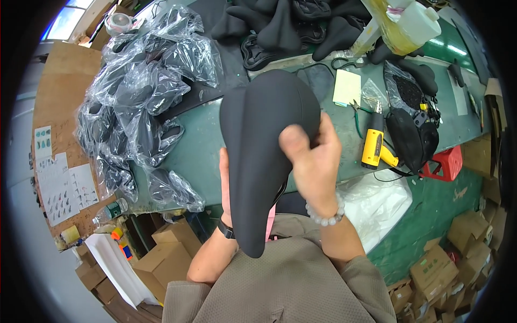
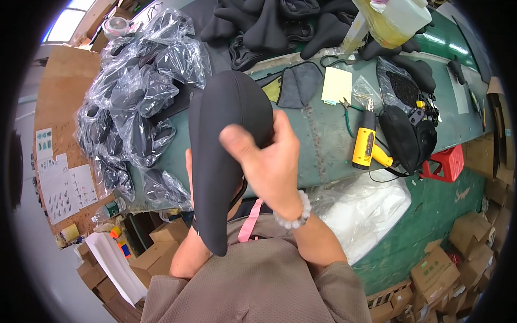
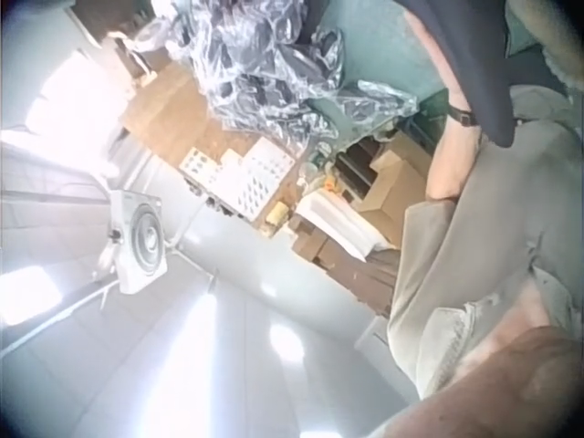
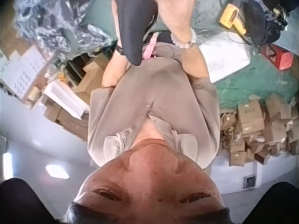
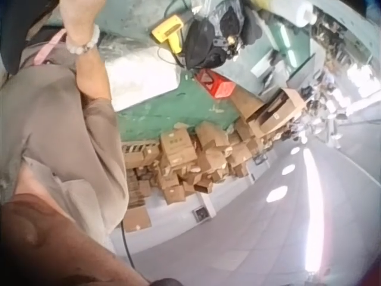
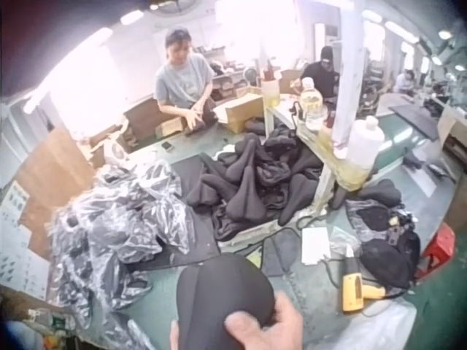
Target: Packing bicycle seats into cardboard boxes, applying labels, and using a lighter to trim threads.
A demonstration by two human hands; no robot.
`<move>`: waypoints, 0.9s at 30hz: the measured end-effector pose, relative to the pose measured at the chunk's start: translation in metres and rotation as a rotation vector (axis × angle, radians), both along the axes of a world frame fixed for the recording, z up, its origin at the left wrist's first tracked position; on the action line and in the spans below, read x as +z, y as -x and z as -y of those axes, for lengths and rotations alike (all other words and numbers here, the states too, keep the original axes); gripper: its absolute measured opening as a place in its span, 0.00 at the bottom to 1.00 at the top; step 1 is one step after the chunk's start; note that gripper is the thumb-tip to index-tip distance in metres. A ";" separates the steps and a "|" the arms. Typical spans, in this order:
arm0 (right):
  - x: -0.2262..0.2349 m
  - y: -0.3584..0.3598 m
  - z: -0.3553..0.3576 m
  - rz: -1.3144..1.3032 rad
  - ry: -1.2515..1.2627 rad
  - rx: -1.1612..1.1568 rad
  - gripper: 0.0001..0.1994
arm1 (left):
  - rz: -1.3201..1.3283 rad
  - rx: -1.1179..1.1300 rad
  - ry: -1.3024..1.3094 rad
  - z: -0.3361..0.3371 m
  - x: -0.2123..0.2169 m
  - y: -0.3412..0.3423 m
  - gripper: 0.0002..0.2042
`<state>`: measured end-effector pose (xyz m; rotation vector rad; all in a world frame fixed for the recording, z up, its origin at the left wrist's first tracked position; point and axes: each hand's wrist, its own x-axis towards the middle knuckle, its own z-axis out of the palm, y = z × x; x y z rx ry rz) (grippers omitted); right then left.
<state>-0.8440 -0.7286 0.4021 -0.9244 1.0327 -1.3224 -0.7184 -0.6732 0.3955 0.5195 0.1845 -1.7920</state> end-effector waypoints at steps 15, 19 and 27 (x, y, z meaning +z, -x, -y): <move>-0.013 0.013 0.002 0.342 -0.127 0.156 0.22 | 0.065 -0.045 0.144 -0.004 0.007 -0.004 0.30; -0.021 0.013 0.000 0.286 0.010 0.209 0.40 | 0.370 -0.070 0.040 -0.009 0.007 -0.003 0.35; -0.031 -0.015 -0.029 0.241 -0.100 0.218 0.34 | 1.153 0.062 0.363 -0.024 -0.024 -0.013 0.34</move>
